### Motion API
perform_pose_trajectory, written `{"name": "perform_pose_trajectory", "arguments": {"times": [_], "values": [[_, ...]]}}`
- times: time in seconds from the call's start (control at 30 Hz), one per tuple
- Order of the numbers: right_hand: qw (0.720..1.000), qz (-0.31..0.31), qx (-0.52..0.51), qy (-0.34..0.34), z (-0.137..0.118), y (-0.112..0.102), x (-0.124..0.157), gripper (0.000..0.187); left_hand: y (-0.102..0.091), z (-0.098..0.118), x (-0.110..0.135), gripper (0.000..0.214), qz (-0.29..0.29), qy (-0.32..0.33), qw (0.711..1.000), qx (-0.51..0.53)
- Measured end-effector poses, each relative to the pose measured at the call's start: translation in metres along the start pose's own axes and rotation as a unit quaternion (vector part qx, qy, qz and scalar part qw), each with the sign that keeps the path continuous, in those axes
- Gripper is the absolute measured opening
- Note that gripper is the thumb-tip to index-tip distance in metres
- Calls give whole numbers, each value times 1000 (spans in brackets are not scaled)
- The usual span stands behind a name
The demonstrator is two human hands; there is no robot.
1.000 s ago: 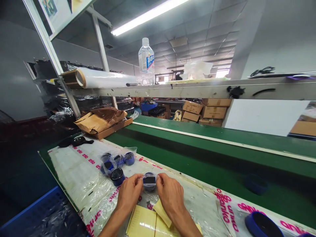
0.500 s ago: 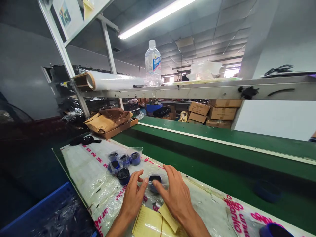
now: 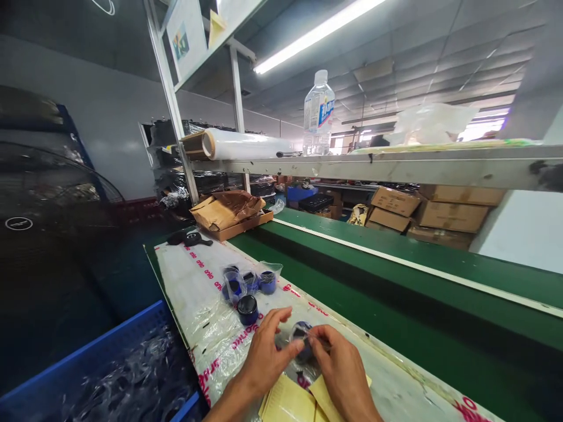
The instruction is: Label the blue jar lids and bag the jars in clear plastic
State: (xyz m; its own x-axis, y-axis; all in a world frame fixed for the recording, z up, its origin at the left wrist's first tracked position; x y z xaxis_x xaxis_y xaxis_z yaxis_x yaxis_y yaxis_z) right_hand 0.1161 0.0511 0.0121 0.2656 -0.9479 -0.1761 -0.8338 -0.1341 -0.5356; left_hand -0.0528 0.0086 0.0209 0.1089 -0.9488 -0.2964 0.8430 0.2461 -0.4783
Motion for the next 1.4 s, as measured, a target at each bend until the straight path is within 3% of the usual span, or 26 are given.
{"name": "perform_pose_trajectory", "arguments": {"times": [0.07,0.13,0.23,0.3,0.43,0.5,0.63,0.77,0.87,1.0,1.1,1.2,1.4], "values": [[999,-14,-42,7,-4,0,0,33,0,-7,1,99,-46,-45,998,22],[996,-36,-76,11,-9,3,1,32,1,-9,0,114,-90,-78,992,30],[989,-60,-135,20,-11,10,3,32,4,-1,-2,89,-110,-70,991,33],[983,-40,-174,38,-10,11,3,35,3,4,-2,75,-92,-39,994,37],[963,4,-256,82,-11,7,3,45,0,8,5,102,-97,23,994,47],[959,5,-272,83,-16,6,3,46,-2,10,7,98,-107,37,993,32],[975,8,-215,59,-24,5,9,49,-8,23,11,60,-75,23,997,-4],[995,37,-87,-18,-32,-2,19,49,-21,34,22,40,-19,20,1000,-3],[997,57,-26,-43,-39,-15,24,49,-52,15,31,38,51,-18,998,-30],[997,65,-7,-48,-55,-29,27,51,-125,-36,35,33,199,-101,960,-169],[996,78,-3,-51,-65,-34,29,53,-164,-68,21,36,218,-132,941,-224],[996,71,5,-52,-66,-34,28,53,-172,-83,2,45,178,-116,947,-241],[999,39,20,-22,-51,-32,21,55,-158,-92,-20,63,119,-75,953,-268]]}}
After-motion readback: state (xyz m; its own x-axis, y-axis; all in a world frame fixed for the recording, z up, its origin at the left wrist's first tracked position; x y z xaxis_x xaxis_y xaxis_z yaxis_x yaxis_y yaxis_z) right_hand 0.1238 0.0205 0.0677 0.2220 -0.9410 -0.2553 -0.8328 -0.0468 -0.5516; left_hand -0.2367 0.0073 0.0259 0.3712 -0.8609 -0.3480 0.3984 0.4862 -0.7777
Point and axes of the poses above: each hand's wrist, its own x-axis away from the middle knuckle, its own y-axis out of the palm, z = x × y, the point moved 5 cm from there along -x, towards the middle knuckle, and after that the axes turned 1 degree about x, right-handed, at the moved point
